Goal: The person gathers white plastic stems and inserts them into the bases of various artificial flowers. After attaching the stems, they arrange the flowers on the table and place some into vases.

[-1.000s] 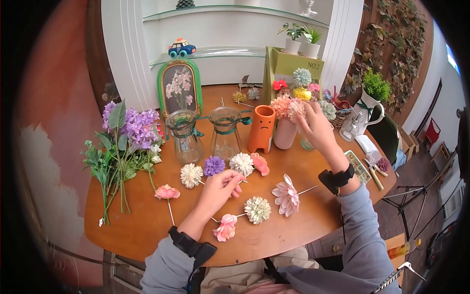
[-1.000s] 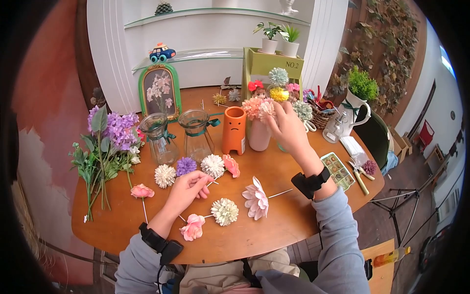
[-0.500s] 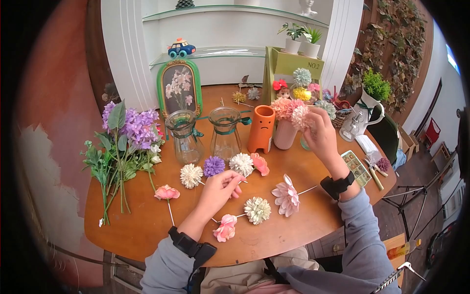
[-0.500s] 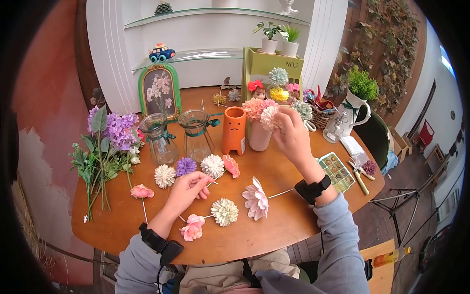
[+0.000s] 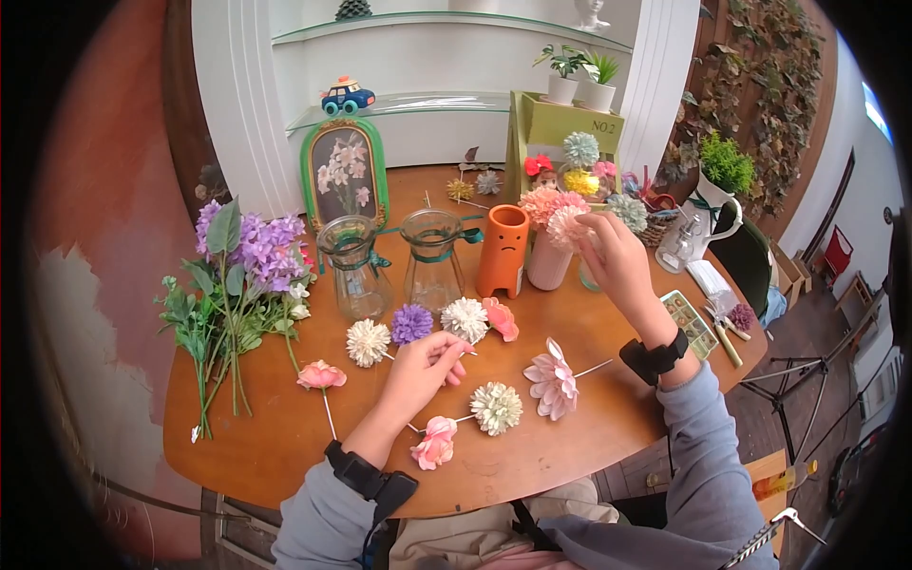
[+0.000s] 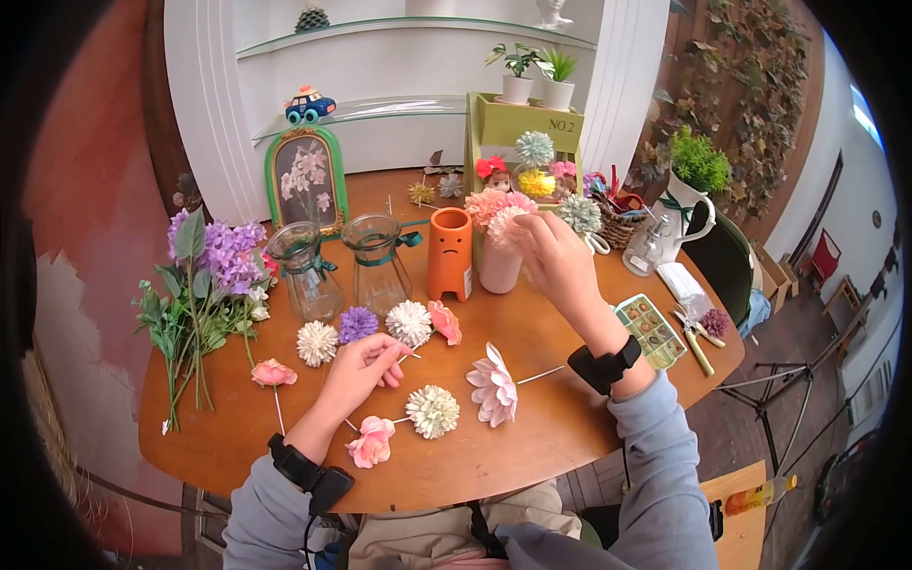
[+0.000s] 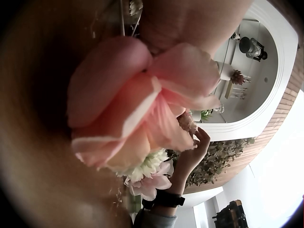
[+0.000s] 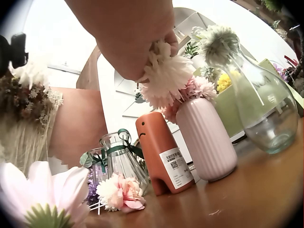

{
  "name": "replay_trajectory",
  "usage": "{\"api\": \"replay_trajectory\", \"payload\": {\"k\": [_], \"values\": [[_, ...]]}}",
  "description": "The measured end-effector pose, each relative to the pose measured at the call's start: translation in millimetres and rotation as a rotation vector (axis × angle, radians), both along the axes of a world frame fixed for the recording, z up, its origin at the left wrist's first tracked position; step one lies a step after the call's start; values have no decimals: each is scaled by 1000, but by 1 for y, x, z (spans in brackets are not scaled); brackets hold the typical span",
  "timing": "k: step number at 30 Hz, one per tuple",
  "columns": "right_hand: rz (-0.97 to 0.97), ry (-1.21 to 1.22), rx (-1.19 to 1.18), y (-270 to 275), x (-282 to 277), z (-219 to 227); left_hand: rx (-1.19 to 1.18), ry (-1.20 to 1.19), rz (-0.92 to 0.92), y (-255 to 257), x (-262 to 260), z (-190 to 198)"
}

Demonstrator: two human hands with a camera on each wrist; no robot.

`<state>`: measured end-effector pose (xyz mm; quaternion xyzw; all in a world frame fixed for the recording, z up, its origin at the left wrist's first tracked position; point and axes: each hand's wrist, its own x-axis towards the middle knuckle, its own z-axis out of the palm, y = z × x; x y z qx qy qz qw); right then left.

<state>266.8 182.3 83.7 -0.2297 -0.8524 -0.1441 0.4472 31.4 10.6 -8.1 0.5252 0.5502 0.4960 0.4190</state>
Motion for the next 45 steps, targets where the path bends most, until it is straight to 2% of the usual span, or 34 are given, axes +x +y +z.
{"api": "replay_trajectory", "payload": {"k": [7,16,22,25,29,32,33,37,40,42,44,45], "values": [[36,-51,98,5,-21,-1,5,-12,6,0,0,1],[-123,-108,-58,-2,-26,-3,1,9,-19,-1,0,2],[16,66,-144,-24,-8,15,11,19,-25,-1,-1,2],[23,169,-72,-19,7,16,4,27,-26,-1,-1,3],[59,309,-128,-18,30,18,-1,16,-18,-2,-1,3],[188,547,-443,-11,44,7,1,23,1,-1,-2,6],[264,615,-473,-9,46,5,3,27,15,-2,-3,7],[495,673,-709,6,70,-4,75,80,82,-6,-4,23],[669,614,-988,5,72,-9,183,109,147,-6,3,44],[755,534,-1310,7,65,-26,266,121,159,-5,14,61],[923,579,-1469,8,47,-52,308,289,145,0,32,83],[931,601,-1527,8,41,-63,347,418,135,6,42,94]]}}
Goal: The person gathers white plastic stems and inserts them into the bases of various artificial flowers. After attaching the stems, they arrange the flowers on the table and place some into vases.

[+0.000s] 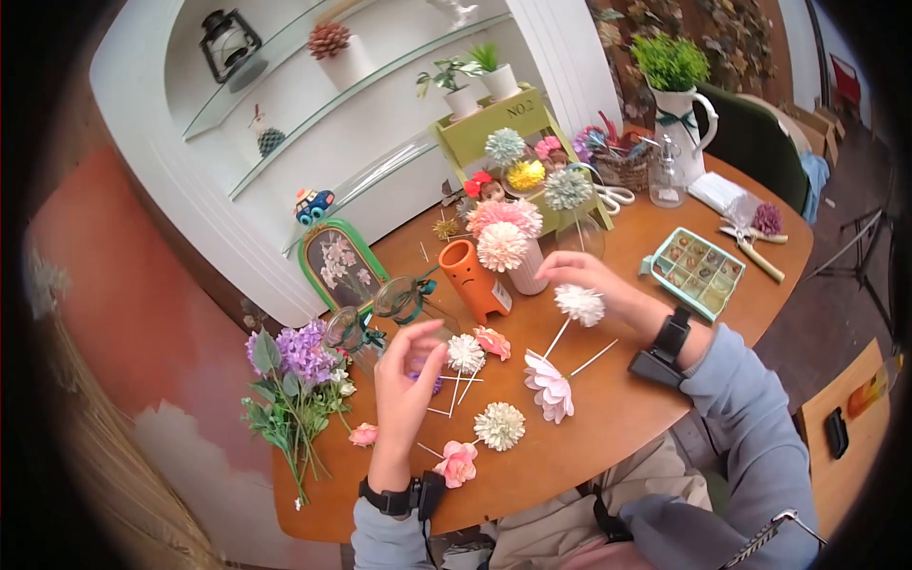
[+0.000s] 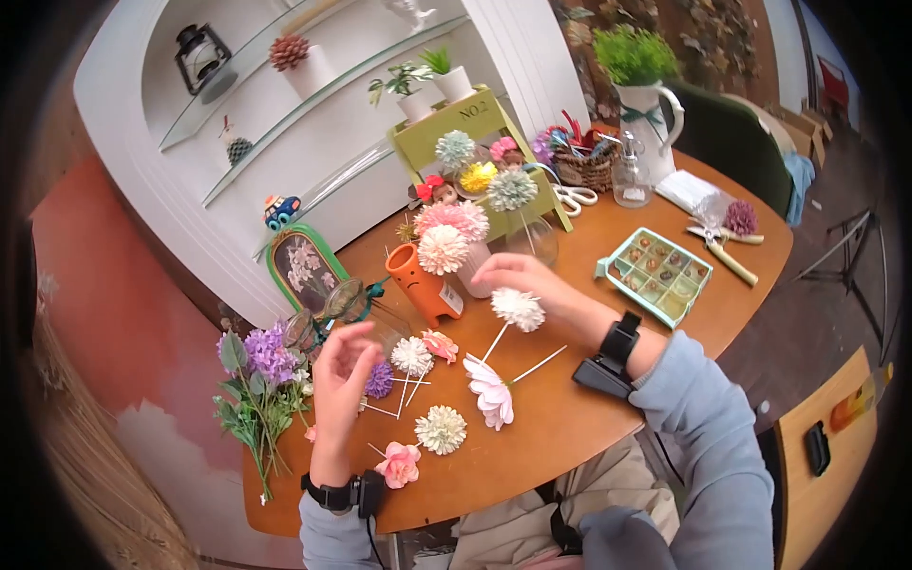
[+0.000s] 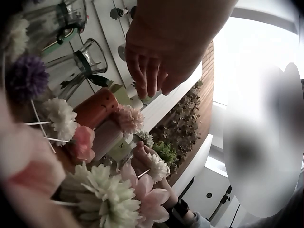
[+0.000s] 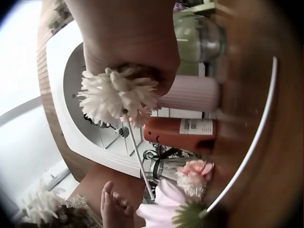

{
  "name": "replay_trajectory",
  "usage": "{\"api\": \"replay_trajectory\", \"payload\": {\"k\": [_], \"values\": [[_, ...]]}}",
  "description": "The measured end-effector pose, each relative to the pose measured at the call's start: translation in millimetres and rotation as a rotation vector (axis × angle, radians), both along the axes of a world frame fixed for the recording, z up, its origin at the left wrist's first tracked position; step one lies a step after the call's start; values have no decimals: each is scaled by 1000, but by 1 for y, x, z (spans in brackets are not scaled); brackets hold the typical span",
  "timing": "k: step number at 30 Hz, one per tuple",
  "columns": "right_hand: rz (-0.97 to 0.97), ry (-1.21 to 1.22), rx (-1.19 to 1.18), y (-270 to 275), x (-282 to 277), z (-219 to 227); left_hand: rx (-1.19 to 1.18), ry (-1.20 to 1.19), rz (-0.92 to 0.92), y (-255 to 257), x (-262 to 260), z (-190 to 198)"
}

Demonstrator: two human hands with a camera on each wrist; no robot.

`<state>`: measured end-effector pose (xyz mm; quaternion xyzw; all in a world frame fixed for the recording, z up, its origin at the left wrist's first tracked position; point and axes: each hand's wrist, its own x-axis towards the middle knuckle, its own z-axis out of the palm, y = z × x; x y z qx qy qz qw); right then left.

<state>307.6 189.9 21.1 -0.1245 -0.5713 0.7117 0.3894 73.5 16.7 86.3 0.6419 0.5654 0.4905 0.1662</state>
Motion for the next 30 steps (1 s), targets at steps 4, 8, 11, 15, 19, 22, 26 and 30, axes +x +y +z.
{"api": "replay_trajectory", "payload": {"k": [4,8,11,15,19,22,26,30], "values": [[11,36,-119,6,-14,-27,125,396,-72,37,31,35],[34,7,-189,13,-15,-48,133,640,-122,87,44,57],[20,2,-179,11,-16,-49,61,699,-178,131,36,58],[14,23,-130,12,-19,-54,-81,747,-301,179,27,59],[18,28,-155,10,-21,-54,-286,690,-363,203,35,63],[6,21,-145,10,-22,-54,-338,659,-430,218,33,57],[9,10,-149,7,-22,-52,-341,710,-454,220,38,57],[26,8,-154,8,-23,-54,-314,650,-526,216,40,60]]}}
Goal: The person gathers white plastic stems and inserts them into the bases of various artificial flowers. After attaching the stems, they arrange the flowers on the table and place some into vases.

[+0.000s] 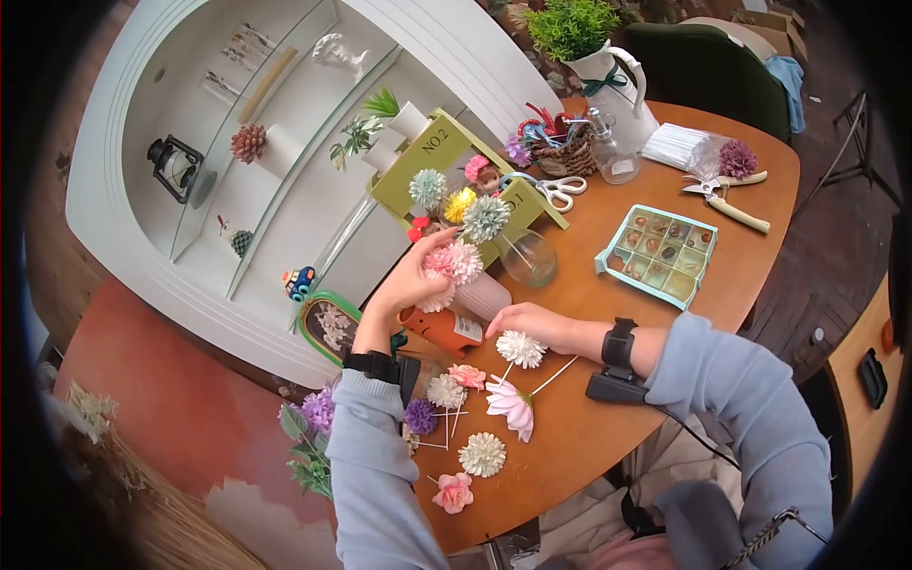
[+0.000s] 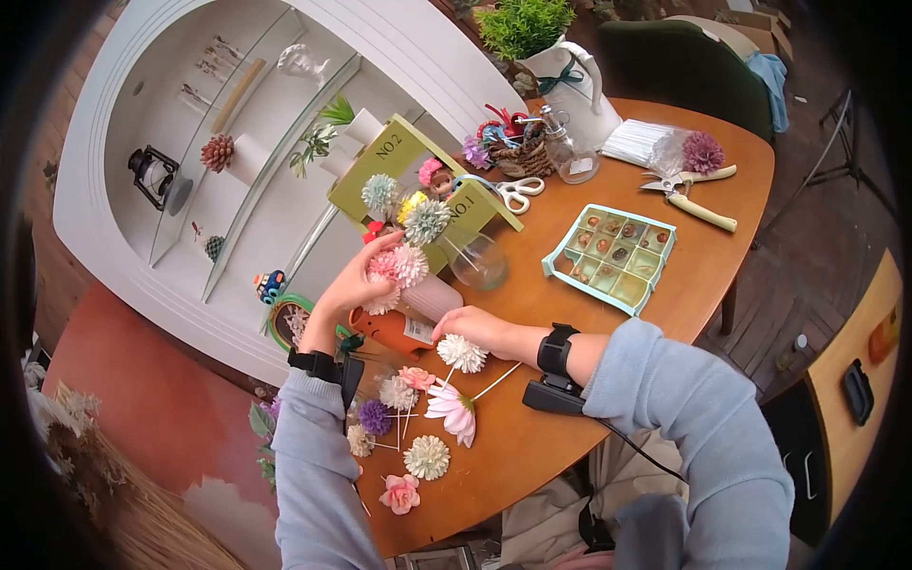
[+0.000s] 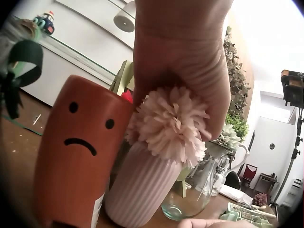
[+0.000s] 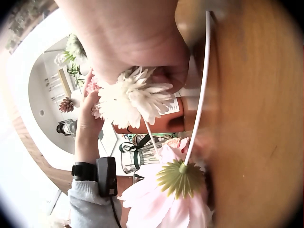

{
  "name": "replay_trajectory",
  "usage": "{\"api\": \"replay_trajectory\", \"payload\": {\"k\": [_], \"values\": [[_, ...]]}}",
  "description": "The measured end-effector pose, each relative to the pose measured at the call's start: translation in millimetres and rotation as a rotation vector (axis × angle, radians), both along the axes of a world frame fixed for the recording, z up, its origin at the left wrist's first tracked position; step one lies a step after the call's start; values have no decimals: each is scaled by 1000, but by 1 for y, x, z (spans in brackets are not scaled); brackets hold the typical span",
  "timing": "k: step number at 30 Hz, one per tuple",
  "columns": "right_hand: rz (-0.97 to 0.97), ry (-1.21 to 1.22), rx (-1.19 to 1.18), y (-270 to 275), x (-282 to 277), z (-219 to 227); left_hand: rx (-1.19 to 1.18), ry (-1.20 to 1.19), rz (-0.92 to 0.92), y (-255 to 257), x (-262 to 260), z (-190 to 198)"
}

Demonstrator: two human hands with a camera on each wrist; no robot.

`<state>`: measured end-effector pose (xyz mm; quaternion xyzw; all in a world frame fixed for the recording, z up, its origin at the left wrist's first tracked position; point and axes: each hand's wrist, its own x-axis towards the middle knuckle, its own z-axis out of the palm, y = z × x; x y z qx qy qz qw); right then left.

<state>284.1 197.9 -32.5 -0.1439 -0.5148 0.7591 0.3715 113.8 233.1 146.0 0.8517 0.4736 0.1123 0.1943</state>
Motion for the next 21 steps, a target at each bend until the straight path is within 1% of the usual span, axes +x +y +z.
{"api": "replay_trajectory", "payload": {"k": [2,5,6,9,10,13,14,17,21], "values": [[-1,5,2,1,-1,-2,-58,-102,8,0,-2,1],[-18,1,16,2,-3,-3,-23,-287,54,1,-1,1],[-25,-3,23,2,-4,-4,2,-380,157,2,1,0],[-33,-15,26,2,-3,-3,167,-372,400,4,6,2],[-37,-19,31,2,-3,-3,361,-60,519,8,11,5],[-34,-35,29,1,-1,-1,412,319,698,5,26,-2],[-22,-41,18,1,0,-1,311,319,703,6,27,-2],[1,-33,-1,0,3,1,234,375,610,19,19,-11],[-32,-28,19,-1,2,2,363,154,505,21,15,-22]]}}
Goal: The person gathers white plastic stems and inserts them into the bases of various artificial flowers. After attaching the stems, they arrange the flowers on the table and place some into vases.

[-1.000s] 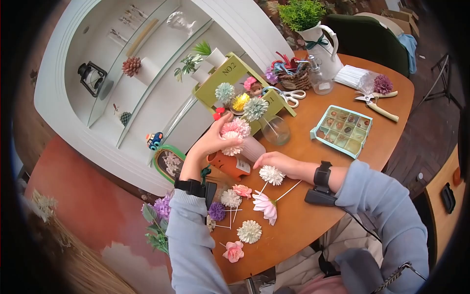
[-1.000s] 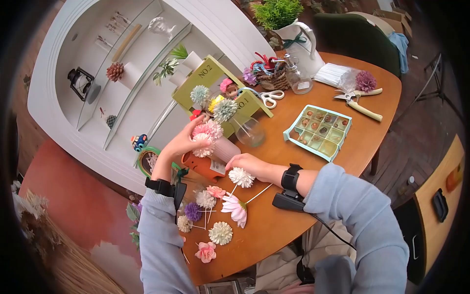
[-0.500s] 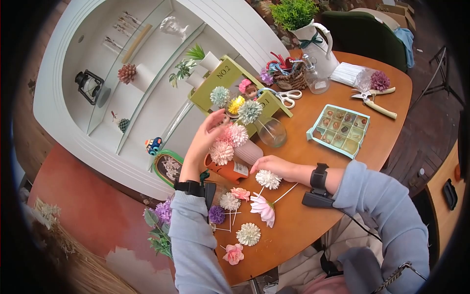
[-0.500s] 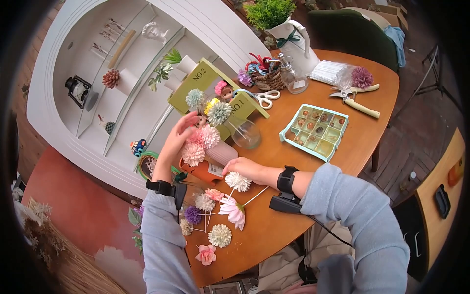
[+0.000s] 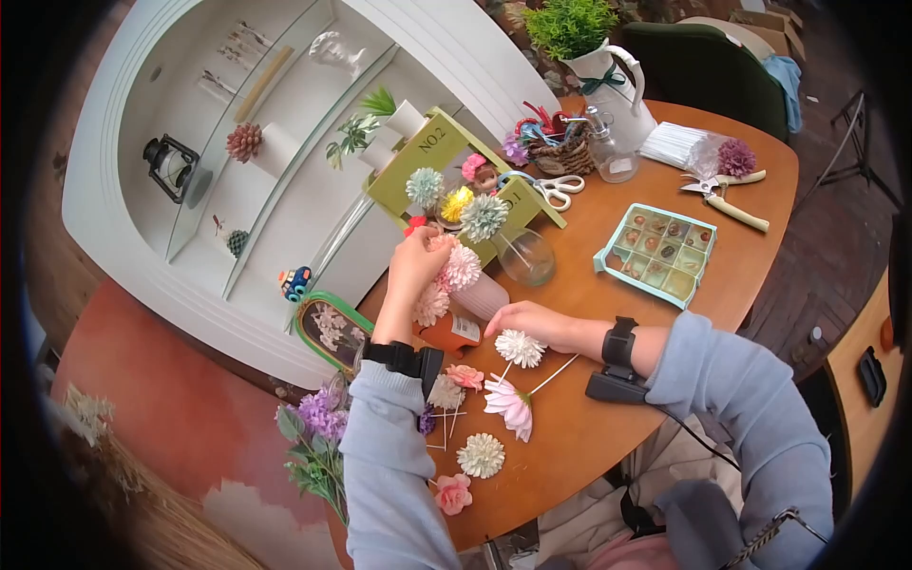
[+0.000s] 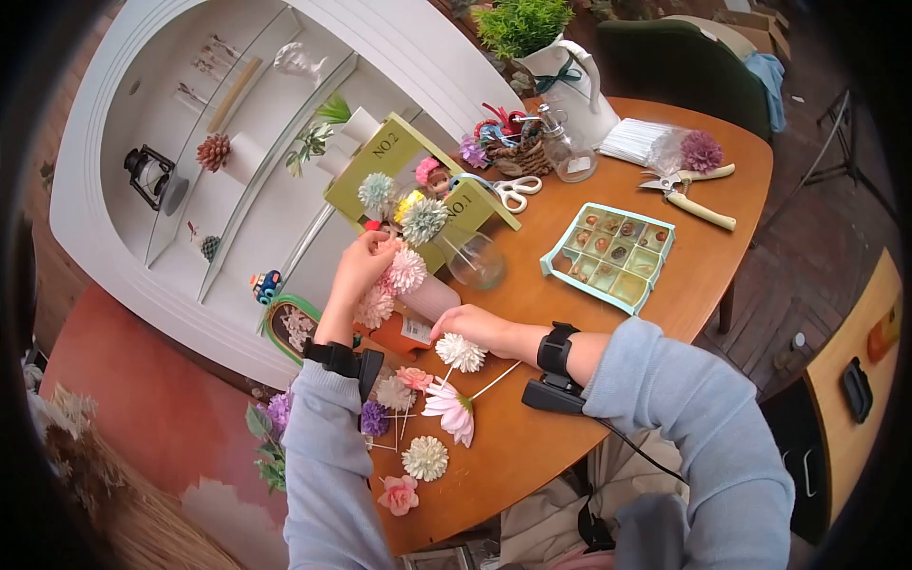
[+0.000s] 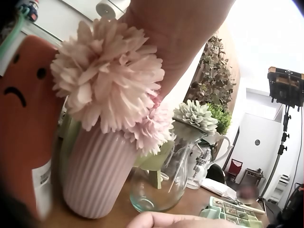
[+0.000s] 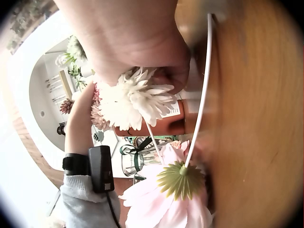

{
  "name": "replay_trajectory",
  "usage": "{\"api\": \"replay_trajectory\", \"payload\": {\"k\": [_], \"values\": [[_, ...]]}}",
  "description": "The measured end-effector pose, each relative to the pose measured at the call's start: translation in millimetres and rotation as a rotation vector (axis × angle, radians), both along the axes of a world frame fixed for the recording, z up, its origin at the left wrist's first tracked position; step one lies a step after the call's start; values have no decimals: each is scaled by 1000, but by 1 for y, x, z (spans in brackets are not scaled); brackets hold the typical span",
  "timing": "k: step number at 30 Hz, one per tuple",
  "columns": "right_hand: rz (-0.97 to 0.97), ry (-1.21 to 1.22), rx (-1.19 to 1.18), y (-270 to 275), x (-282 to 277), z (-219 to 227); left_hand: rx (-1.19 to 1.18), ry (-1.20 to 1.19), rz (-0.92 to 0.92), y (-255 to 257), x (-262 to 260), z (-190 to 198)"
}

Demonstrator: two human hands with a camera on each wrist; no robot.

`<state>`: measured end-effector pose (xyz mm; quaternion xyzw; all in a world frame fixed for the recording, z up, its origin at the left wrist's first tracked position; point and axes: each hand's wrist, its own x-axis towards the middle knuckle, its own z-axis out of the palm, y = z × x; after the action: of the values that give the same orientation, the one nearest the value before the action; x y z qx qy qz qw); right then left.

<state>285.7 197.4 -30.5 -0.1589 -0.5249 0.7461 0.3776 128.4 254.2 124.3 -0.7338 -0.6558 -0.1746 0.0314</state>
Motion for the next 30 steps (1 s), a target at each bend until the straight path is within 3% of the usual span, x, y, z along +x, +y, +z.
{"api": "replay_trajectory", "payload": {"k": [5,8,11,15,18,22,23,26,30], "values": [[14,-9,15,1,-3,-3,134,-175,-253,-8,8,-1],[8,-28,28,0,-3,-2,-79,-311,-336,-18,13,5],[8,-32,36,0,-1,-2,-213,-254,-383,-11,6,5],[12,-20,38,1,-1,-4,-109,-242,-444,-19,3,21],[-2,-26,43,1,-2,-3,-32,-84,-292,-29,-7,39],[19,-48,39,3,-5,-7,-305,83,-188,-65,-8,61],[19,-50,41,3,-5,-8,-378,5,-156,-69,-8,60],[10,-42,52,2,-4,-6,-291,344,-204,-78,-12,44],[5,-58,45,1,1,-3,-138,335,-166,-78,-6,34]]}}
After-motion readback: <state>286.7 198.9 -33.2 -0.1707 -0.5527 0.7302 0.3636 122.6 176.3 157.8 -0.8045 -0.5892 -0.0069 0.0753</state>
